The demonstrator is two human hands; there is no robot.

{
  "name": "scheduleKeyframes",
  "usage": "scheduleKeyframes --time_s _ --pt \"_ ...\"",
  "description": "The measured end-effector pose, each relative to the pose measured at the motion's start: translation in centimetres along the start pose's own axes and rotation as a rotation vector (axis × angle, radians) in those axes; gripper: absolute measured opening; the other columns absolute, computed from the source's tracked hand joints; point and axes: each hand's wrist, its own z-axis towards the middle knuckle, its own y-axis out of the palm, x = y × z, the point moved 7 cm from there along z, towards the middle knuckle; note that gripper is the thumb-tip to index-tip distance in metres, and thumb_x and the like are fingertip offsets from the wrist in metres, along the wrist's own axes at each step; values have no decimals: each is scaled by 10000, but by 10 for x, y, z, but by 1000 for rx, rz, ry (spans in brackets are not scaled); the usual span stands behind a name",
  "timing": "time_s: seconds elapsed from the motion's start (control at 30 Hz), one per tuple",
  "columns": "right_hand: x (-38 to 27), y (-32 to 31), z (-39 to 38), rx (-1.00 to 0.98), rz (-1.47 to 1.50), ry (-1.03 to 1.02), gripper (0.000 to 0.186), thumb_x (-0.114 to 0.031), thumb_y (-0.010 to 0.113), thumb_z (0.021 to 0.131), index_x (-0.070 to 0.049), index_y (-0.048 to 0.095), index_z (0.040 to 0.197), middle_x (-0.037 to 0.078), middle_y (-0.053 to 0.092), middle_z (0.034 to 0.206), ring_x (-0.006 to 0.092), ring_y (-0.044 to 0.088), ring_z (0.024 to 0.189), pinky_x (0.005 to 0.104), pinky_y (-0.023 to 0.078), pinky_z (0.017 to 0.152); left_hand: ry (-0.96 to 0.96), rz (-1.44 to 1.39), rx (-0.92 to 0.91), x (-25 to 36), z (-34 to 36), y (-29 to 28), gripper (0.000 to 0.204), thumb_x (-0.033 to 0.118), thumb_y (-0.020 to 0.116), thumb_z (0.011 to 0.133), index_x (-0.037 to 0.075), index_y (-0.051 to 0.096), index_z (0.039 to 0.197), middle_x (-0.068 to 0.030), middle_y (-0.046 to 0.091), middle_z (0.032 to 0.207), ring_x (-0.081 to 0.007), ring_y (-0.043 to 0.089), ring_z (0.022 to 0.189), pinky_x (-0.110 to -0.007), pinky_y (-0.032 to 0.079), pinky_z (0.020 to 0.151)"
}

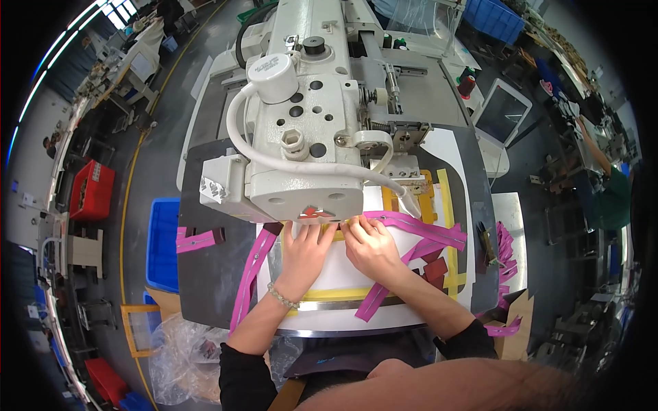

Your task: The recorder is attaching or preparing zippers using a sewing machine in a leather goods workshop.

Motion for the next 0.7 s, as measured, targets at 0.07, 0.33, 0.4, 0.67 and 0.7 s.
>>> scheduleKeyframes --time_s 0.07,0.33,0.4,0.67,0.7 --pt "0 1 1 -3 -11 0 362 -85 614 716 39 637 1055 156 601 999 300 644 934 365 489 831 8 6 -22 -1 0 2 361 127 563 816 152 617 1172 -64 592 1073 -190 555 1058 -532 320 996" --pt "-1 2 0 -15 -18 -7 385 -87 609 720 54 624 1078 162 585 1010 306 640 942 364 484 839 25 13 -17 1 1 1 380 104 545 822 148 608 1194 -58 587 1041 -191 553 1054 -538 303 996" --pt "-1 1 1 -14 -20 -8 383 -88 608 721 55 623 1076 163 584 1010 306 638 946 363 483 840 19 5 -20 1 1 1 385 104 549 815 145 609 1194 -64 586 1045 -192 552 1058 -538 300 1003" --pt "-2 4 0 -39 -67 -7 384 -84 644 707 23 610 1074 166 590 1050 274 625 992 359 477 840 24 13 -12 -1 1 2 367 124 566 824 152 618 1186 -52 597 1072 -189 552 1067 -543 308 995" --pt "-1 3 0 -39 -60 -3 385 -86 641 711 22 610 1080 167 591 1053 274 625 993 355 477 841 30 6 -34 -1 1 4 360 134 571 831 154 618 1187 -49 599 1080 -188 551 1072 -545 309 993"
